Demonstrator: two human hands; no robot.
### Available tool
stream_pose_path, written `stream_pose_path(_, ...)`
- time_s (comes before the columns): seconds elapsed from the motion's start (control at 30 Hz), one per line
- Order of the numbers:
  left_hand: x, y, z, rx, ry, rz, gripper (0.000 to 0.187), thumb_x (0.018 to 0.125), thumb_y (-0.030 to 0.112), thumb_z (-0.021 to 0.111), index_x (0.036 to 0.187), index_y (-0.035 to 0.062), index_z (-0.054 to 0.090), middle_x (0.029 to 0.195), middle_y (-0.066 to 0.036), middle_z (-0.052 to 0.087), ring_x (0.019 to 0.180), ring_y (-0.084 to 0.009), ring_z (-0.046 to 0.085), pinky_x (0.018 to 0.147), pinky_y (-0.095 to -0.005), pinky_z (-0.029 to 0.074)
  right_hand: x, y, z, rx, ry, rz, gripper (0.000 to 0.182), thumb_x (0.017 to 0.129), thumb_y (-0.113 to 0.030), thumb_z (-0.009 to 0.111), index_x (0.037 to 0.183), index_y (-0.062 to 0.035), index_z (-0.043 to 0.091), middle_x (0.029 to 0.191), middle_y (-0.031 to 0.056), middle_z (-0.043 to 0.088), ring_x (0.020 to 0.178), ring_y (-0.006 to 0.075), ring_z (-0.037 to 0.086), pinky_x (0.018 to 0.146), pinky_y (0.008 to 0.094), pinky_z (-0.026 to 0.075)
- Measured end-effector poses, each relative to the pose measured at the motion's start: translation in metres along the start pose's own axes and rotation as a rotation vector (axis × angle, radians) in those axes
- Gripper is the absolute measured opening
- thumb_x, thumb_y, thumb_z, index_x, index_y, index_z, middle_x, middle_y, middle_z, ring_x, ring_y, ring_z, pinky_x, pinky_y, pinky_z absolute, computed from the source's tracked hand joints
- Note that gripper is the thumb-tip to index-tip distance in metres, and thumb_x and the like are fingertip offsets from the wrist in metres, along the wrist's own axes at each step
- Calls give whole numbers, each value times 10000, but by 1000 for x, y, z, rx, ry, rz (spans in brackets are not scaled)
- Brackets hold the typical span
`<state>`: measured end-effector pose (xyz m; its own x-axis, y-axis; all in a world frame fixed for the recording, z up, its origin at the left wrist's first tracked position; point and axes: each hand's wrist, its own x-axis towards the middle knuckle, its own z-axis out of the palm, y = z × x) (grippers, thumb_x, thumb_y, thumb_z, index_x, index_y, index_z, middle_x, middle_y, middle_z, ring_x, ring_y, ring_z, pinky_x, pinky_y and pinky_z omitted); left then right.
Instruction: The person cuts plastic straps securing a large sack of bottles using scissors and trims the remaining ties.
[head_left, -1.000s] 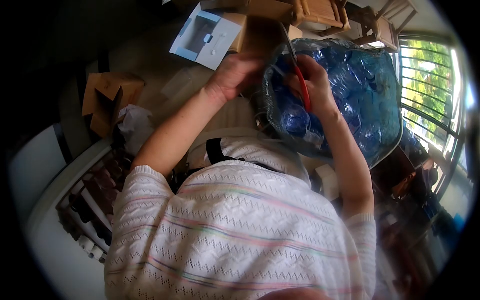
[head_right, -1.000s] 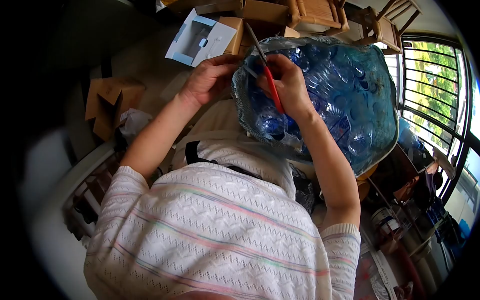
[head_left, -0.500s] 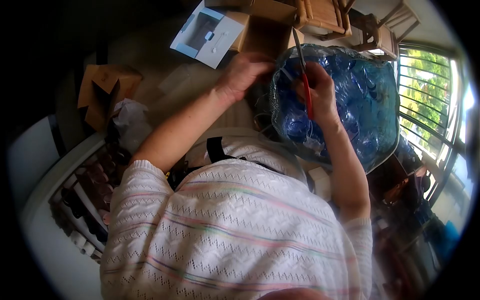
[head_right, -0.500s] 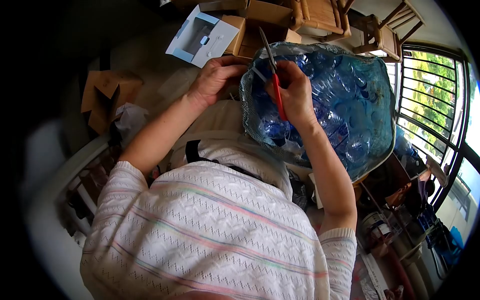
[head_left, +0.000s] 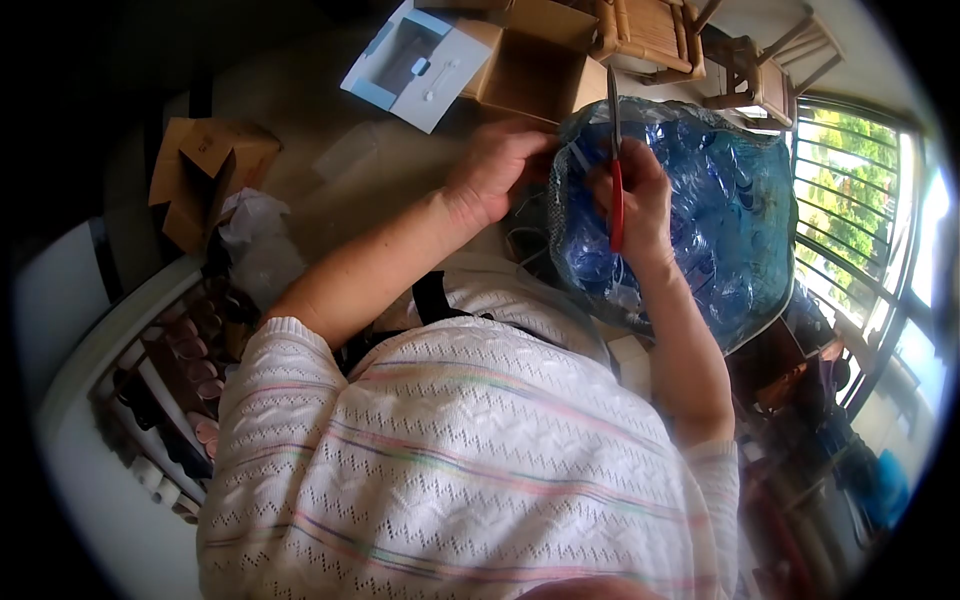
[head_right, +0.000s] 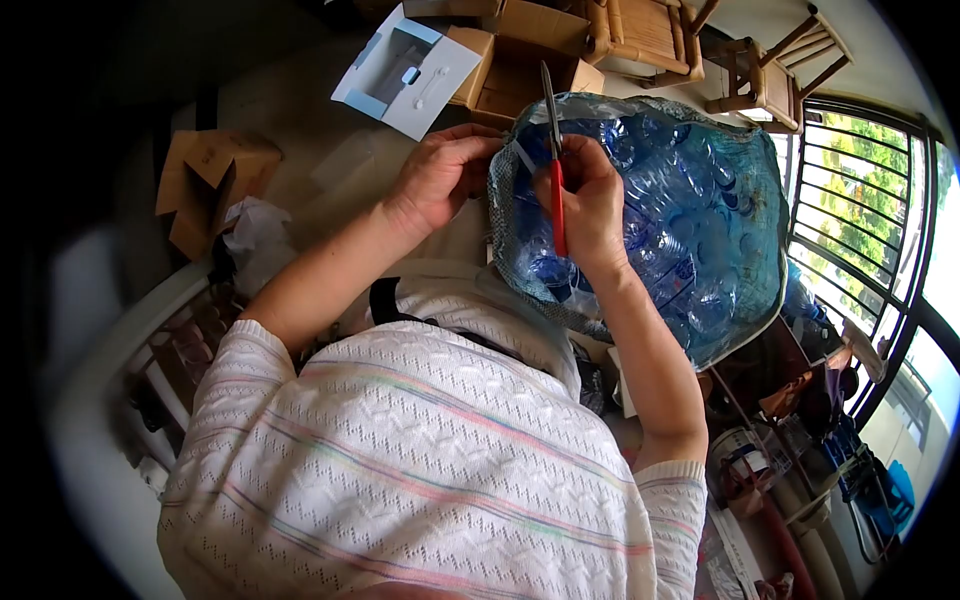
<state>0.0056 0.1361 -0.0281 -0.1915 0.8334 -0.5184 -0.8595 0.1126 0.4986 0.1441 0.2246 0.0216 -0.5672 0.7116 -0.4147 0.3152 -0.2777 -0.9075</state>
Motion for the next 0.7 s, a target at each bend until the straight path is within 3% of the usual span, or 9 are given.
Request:
stream_pose_path(0.17,-3,-3,2,85,-12,71,158,831,84,573,960,-3,597,891,-85,642,776,-149,624,715,-267,508,0,1,5,25,15,3,299,746,65,598,1027,-3,520,721,-25,533,564,14,443,482,151,352)
stream_pose_path(0.37,-4,0,-3,146,-42,111,154,831,80,570,958,0,607,884,-82,643,770,-140,620,721,-268,508,3,0,-3,100,-129,45,301,758,50,597,1042,-4,511,693,-27,531,523,12,434,450,157,350)
stream_pose_path(0.7,-3,0,-3,189,-6,130,160,823,78,604,968,11,618,884,-60,645,771,-122,613,674,-242,502,11,-13,-11,-20,-224,120,312,746,16,606,1047,12,522,681,25,569,481,44,447,426,170,353)
